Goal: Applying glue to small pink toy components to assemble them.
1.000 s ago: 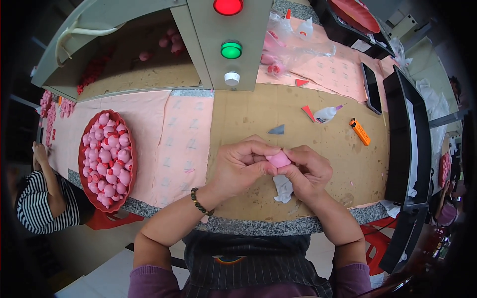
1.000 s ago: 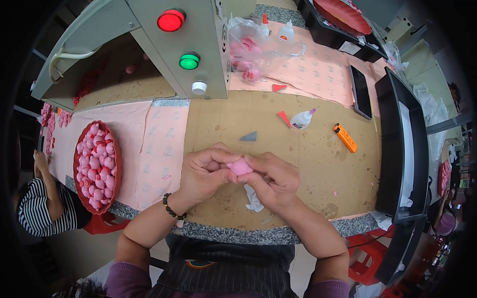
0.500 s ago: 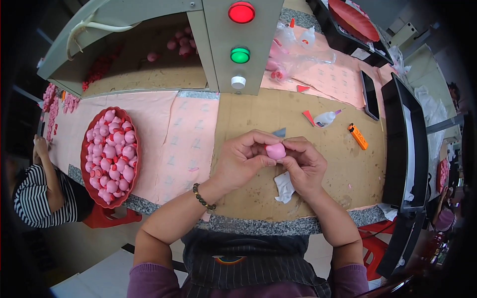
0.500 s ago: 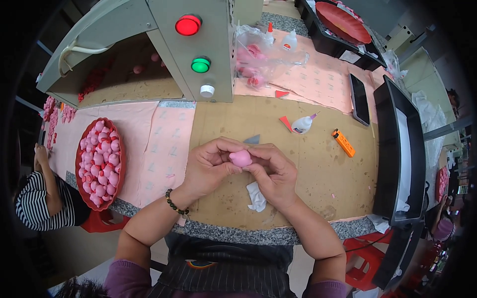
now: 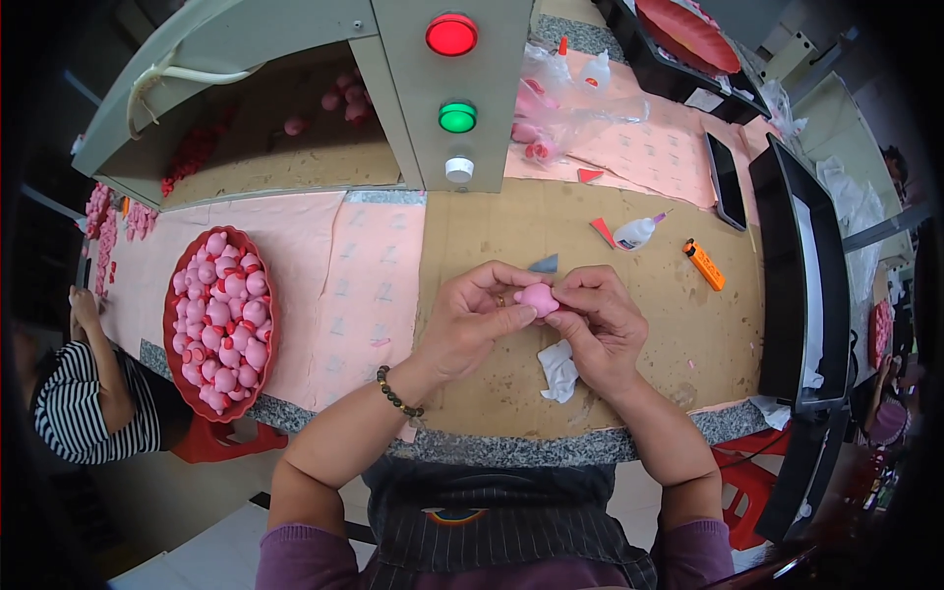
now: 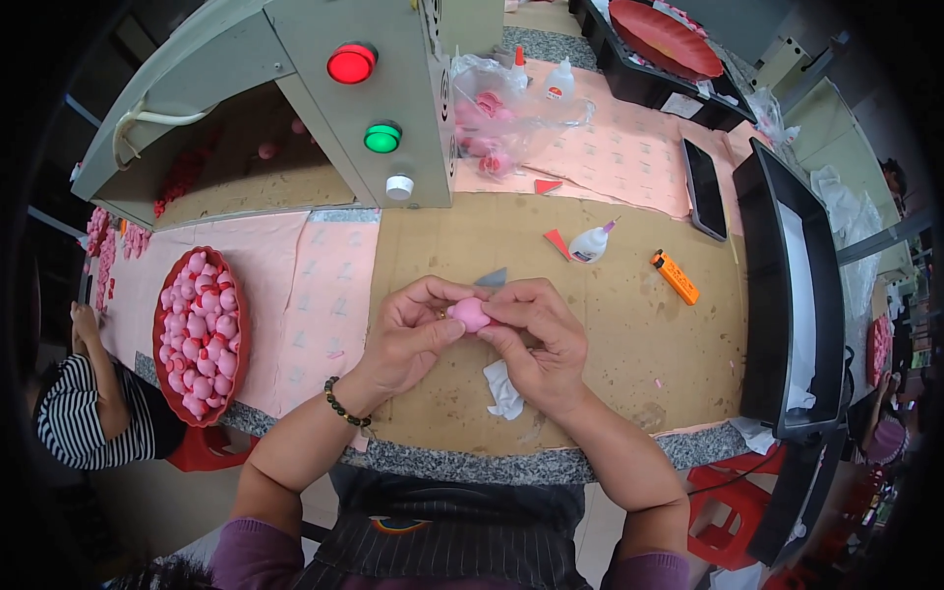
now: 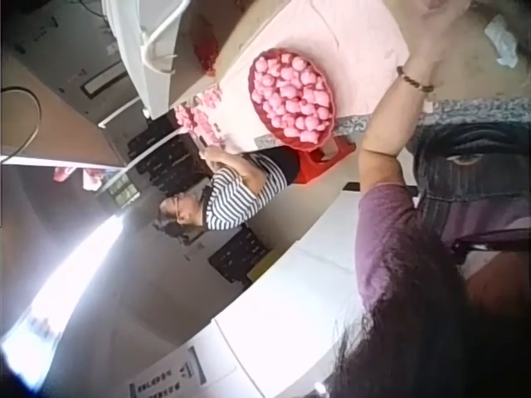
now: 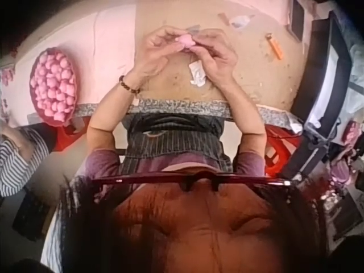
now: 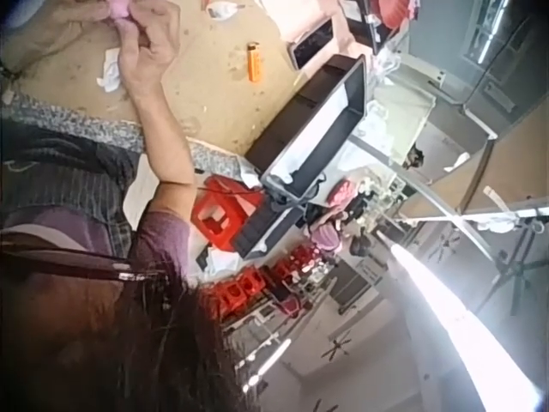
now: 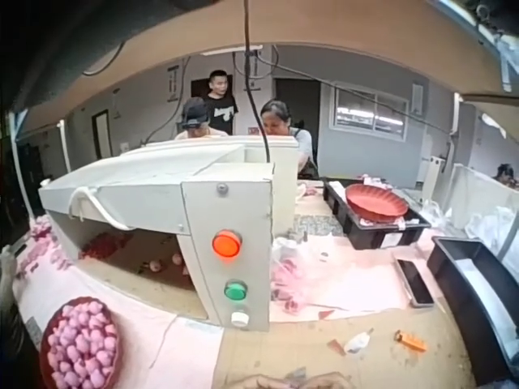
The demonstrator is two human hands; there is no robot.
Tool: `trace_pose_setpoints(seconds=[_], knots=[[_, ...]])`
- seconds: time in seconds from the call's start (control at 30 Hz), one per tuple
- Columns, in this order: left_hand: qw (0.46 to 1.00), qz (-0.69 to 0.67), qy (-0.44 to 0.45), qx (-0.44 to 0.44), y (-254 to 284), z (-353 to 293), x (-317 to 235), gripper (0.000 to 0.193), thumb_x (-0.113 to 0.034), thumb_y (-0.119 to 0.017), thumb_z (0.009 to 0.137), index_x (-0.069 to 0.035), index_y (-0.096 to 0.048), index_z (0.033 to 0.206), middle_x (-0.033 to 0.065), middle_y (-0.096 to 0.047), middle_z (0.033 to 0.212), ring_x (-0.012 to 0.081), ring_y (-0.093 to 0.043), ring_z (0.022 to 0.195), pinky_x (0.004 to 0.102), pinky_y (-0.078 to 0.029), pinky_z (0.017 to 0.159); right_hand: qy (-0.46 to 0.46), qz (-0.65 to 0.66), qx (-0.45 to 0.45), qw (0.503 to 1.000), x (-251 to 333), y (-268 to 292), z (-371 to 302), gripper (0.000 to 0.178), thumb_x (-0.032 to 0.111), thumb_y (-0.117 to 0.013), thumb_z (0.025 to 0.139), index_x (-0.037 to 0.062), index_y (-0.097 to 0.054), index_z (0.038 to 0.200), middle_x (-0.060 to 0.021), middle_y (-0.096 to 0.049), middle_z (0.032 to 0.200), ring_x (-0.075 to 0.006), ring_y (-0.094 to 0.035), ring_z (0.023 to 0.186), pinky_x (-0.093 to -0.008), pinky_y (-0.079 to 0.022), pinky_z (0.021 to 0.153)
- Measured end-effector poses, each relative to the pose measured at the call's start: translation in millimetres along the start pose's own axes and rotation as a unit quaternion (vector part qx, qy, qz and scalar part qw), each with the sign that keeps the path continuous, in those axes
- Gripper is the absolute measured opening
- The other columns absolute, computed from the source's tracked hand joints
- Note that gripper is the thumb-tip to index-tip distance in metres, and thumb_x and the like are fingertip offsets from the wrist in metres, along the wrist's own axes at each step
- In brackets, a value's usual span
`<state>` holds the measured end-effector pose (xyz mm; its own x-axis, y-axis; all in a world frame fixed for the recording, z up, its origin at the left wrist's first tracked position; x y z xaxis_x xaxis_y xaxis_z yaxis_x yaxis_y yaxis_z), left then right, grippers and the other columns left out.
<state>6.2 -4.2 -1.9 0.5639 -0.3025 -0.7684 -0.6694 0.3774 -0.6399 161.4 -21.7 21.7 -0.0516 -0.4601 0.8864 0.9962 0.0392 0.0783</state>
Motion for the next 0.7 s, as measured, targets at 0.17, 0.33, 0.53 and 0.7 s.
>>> trace_pose_setpoints(seconds=[0.17,0.33,0.53,0.7], knots=[[0.998,-0.056,0.019,-0.004,2.5,-2.1,5.1,0.026,0.004,-0.057,0.081,0.003,-0.053,0.107,0.0143,-0.057,0.114,0.0164,-0.056,0.102,0.0302,-0.043,0.093,0.009,-0.010,0.025,1.000,3.9,0.3,1.9,0.013,-0.010,-0.064,0.074,-0.0028,-0.065,0.085,-0.0116,-0.056,0.093,-0.0149,-0.058,0.082,-0.0239,-0.049,0.067],[0.998,-0.031,0.037,-0.028,2.8,-2.5,7.6,0.025,0.008,-0.056,0.077,0.003,-0.056,0.101,0.0153,-0.060,0.109,0.0158,-0.057,0.101,0.0296,-0.043,0.092,-0.052,0.068,0.029,0.996,-2.3,1.9,-1.9,0.013,-0.009,-0.065,0.071,-0.0025,-0.065,0.082,-0.0130,-0.056,0.092,-0.0146,-0.056,0.080,-0.0245,-0.046,0.070],[0.998,-0.021,0.037,-0.046,3.2,-3.2,9.4,0.021,0.006,-0.059,0.077,0.003,-0.057,0.098,0.0144,-0.062,0.105,0.0123,-0.060,0.091,0.0255,-0.049,0.080,-0.049,0.059,0.024,0.997,-3.1,1.9,-2.7,0.009,-0.008,-0.065,0.069,-0.0028,-0.064,0.077,-0.0132,-0.058,0.088,-0.0151,-0.056,0.077,-0.0244,-0.046,0.068],[0.998,-0.028,0.044,-0.045,2.2,-4.2,9.2,0.023,0.007,-0.057,0.076,0.003,-0.057,0.099,0.0155,-0.061,0.106,0.0144,-0.059,0.095,0.0278,-0.047,0.085,-0.038,0.052,0.014,0.998,-2.7,1.4,-2.1,0.010,-0.009,-0.065,0.069,-0.0029,-0.065,0.076,-0.0123,-0.059,0.086,-0.0135,-0.056,0.074,-0.0231,-0.045,0.062]])
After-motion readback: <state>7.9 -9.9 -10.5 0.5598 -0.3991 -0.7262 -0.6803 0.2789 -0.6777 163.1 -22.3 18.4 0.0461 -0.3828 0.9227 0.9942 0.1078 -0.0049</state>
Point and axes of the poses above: each hand's wrist, its own z-axis towards the middle knuckle, its own y-axis out of the back of the hand, x = y × z, the point moved 3 cm from there along z, towards the middle knuckle
